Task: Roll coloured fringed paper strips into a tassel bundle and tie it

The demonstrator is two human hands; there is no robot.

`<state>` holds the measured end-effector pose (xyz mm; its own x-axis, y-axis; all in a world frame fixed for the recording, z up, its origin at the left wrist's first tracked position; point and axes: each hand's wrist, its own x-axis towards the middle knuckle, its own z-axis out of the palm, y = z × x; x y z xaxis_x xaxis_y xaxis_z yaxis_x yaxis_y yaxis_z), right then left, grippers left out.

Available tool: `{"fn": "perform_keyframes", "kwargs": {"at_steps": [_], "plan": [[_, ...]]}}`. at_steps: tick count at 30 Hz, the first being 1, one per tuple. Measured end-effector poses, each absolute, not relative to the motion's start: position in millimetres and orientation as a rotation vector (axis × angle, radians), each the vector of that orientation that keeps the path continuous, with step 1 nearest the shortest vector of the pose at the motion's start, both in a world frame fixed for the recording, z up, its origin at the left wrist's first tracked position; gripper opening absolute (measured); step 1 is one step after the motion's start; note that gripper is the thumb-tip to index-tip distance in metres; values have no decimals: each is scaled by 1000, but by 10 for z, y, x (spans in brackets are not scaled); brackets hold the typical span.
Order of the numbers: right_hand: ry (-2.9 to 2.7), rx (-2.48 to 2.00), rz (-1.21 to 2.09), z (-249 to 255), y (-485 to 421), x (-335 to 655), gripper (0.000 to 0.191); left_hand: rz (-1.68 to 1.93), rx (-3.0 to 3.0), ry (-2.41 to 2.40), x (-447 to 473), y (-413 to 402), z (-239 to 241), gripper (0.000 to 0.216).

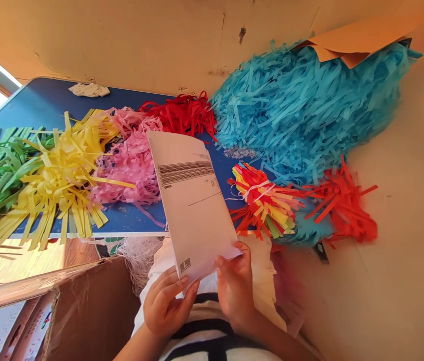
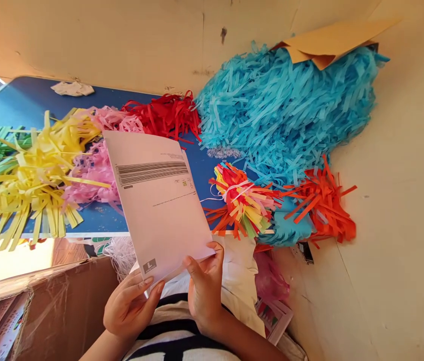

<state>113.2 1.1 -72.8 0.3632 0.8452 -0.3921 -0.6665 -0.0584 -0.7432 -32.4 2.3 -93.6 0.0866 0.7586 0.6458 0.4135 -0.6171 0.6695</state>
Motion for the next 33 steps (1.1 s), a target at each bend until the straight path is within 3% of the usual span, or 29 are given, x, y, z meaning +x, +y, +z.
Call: {"fn": "perform_keyframes", "kwargs": {"at_steps": [13,17,22,27,33], "plan": [[-171,-1140,1276,-695,-11,1139,66,1566,2071,1116,-199,40,-737,16],[-165,-1135,1301,-680,2,1143,69,1585,1946,1121,-139,-60,-862,27],[-165,-1171,1315,-706,2,1166,67,1623,1640,1190,-46,-131,-926,63],[-214,-1197,1285,-756,-7,1190,62,1354,1891,1131,-101,-63,-751,39],[-288,-1267,1239,-733,-29,1223,60,1285,1847,1248,-88,-123,-817,38]]}}
